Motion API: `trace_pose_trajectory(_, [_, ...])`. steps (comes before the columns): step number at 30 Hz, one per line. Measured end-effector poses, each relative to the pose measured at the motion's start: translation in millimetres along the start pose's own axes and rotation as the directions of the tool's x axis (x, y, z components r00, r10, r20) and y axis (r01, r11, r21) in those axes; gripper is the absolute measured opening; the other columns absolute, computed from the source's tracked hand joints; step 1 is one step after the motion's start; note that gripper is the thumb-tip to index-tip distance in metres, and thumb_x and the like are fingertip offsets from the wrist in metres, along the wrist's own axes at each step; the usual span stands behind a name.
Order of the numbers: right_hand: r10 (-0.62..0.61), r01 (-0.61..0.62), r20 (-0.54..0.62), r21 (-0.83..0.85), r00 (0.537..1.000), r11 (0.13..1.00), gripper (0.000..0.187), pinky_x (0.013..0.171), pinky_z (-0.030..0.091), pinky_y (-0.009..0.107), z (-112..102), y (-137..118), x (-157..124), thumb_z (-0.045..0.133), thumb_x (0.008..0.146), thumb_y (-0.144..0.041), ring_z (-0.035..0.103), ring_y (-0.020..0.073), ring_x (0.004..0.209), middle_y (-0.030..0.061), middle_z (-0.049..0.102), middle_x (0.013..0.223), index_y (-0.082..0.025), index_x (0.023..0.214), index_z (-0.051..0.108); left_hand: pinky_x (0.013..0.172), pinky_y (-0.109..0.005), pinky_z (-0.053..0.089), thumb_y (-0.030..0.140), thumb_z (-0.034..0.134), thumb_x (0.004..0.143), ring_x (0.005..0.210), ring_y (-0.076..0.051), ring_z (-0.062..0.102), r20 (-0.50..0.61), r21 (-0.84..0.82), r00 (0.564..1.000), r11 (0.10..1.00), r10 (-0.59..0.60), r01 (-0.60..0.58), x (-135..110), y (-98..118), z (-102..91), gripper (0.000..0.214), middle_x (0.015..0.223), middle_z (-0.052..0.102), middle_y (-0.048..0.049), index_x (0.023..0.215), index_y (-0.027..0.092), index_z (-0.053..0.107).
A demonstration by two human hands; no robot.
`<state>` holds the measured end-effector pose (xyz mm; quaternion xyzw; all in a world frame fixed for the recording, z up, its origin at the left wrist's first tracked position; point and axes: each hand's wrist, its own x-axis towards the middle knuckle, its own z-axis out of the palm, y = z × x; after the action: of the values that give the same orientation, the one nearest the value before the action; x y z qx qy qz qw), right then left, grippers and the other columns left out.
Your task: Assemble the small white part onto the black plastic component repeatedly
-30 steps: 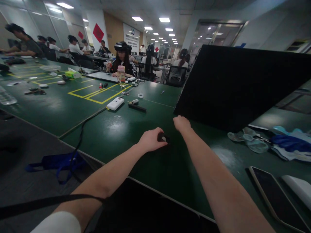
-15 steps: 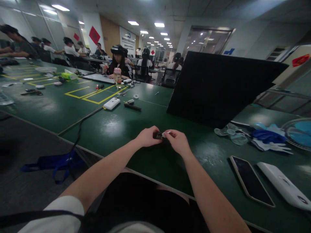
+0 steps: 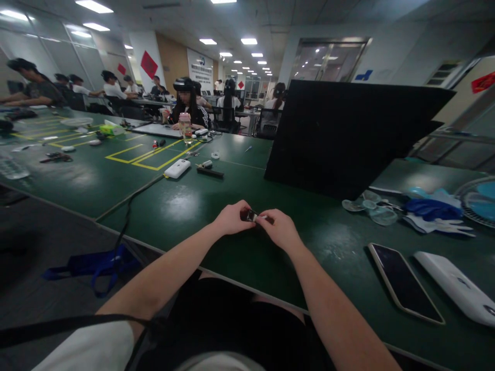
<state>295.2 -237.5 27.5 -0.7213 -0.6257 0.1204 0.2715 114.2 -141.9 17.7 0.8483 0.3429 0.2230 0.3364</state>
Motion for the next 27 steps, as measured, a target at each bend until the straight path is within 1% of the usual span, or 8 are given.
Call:
trace_pose_trajectory(3, [0.088, -0.09, -0.026, -0.065, 0.996, 0.994, 0.04, 0.06, 0.046, 0.03, 2, -1, 0, 0.055, 0.089, -0.06, 0.061, 0.0185, 0.071, 0.0049, 0.069, 0.086, -0.024, 0.082, 0.069, 0.088, -0.035, 0.056, 0.045, 0.077, 0.074, 0.099, -0.021, 0.069, 0.018, 0.004, 1.0, 1.0, 0.001, -0.001, 0, 0, 1.4, 0.043, 0.106, 0.073, -0.0027, 0.108, 0.025, 0.061])
trace_pose_trajectory(8, [0.142, -0.15, -0.116, -0.062, 0.983, 0.987, 0.067, 0.053, 0.04, 0.029, -2, 2, -2, 0.029, 0.094, -0.074, 0.055, 0.0157, 0.06, 0.0059, 0.064, 0.071, -0.021, 0.07, 0.063, 0.09, -0.038, 0.055, 0.046, 0.077, 0.073, 0.101, -0.023, 0.069, 0.005, 0.049, 1.0, 0.999, -0.004, 0.004, 3, -5, 5.5, 0.047, 0.108, 0.072, -0.0043, 0.112, 0.024, 0.06])
trace_pose_trajectory(13, [0.104, -0.116, -0.168, -0.062, 0.98, 0.991, 0.056, 0.056, 0.042, 0.03, -5, 2, -3, 0.043, 0.093, -0.069, 0.057, 0.0172, 0.065, 0.0068, 0.066, 0.079, -0.02, 0.076, 0.066, 0.089, -0.038, 0.056, 0.045, 0.077, 0.073, 0.099, -0.022, 0.069, 0.013, 0.024, 0.996, 0.995, 0.092, -0.093, 5, -12, 6.2, 0.048, 0.107, 0.072, -0.0043, 0.113, 0.024, 0.06])
trace_pose_trajectory(15, [0.057, -0.067, -0.184, -0.051, 0.981, 0.996, 0.048, 0.06, 0.045, 0.032, -5, 1, -4, 0.048, 0.093, -0.063, 0.06, 0.0188, 0.071, 0.0077, 0.067, 0.086, -0.021, 0.081, 0.068, 0.089, -0.038, 0.056, 0.045, 0.077, 0.073, 0.099, -0.022, 0.069, 0.014, 0.011, 0.995, 0.995, 0.102, -0.102, 5, -13, 6.1, 0.048, 0.107, 0.072, -0.0041, 0.113, 0.024, 0.059])
trace_pose_trajectory(18, [-0.109, 0.102, -0.198, -0.044, 0.974, 0.994, 0.036, 0.076, 0.05, 0.037, -6, -1, -6, 0.055, 0.092, -0.053, 0.062, 0.0232, 0.093, 0.0087, 0.068, 0.104, -0.021, 0.085, 0.071, 0.088, -0.038, 0.056, 0.045, 0.077, 0.073, 0.099, -0.022, 0.07, 0.011, 0.008, 0.995, 0.995, 0.102, -0.102, 6, -14, 6.9, 0.049, 0.107, 0.072, -0.0038, 0.114, 0.024, 0.059])
trace_pose_trajectory(21, [-0.257, 0.25, -0.141, -0.065, 0.956, 0.966, 0.024, 0.095, 0.048, 0.046, -5, -3, -7, 0.061, 0.091, -0.042, 0.054, 0.028, 0.119, 0.0075, 0.064, 0.124, -0.023, 0.091, 0.075, 0.089, -0.037, 0.055, 0.044, 0.076, 0.074, 0.097, -0.021, 0.069, 0.004, 0.021, 0.993, 0.993, 0.118, -0.118, 6, -15, 7.6, 0.049, 0.107, 0.072, -0.0036, 0.115, 0.024, 0.059])
trace_pose_trajectory(25, [-0.276, 0.275, -0.004, -0.044, 0.961, 0.96, 0.026, 0.106, 0.04, 0.056, 1, -5, -8, 0.059, 0.092, -0.034, 0.043, 0.032, 0.135, 0.0066, 0.054, 0.143, -0.027, 0.112, 0.075, 0.091, -0.038, 0.055, 0.038, 0.073, 0.076, 0.099, -0.022, 0.069, 0.024, 0.042, 0.989, 0.988, 0.147, -0.148, 6, -15, 7.0, 0.046, 0.11, 0.071, -0.0042, 0.118, 0.024, 0.06])
trace_pose_trajectory(27, [-0.282, 0.283, 0.013, -0.021, 0.959, 0.959, 0.033, 0.109, 0.037, 0.055, 1, -5, -9, 0.057, 0.093, -0.032, 0.038, 0.0316, 0.14, 0.0052, 0.047, 0.151, -0.029, 0.123, 0.07, 0.09, -0.037, 0.055, 0.038, 0.072, 0.076, 0.099, -0.022, 0.069, 0.025, 0.04, 0.989, 0.989, 0.142, -0.143, 6, -14, 6.8, 0.046, 0.11, 0.071, -0.0046, 0.118, 0.024, 0.059])
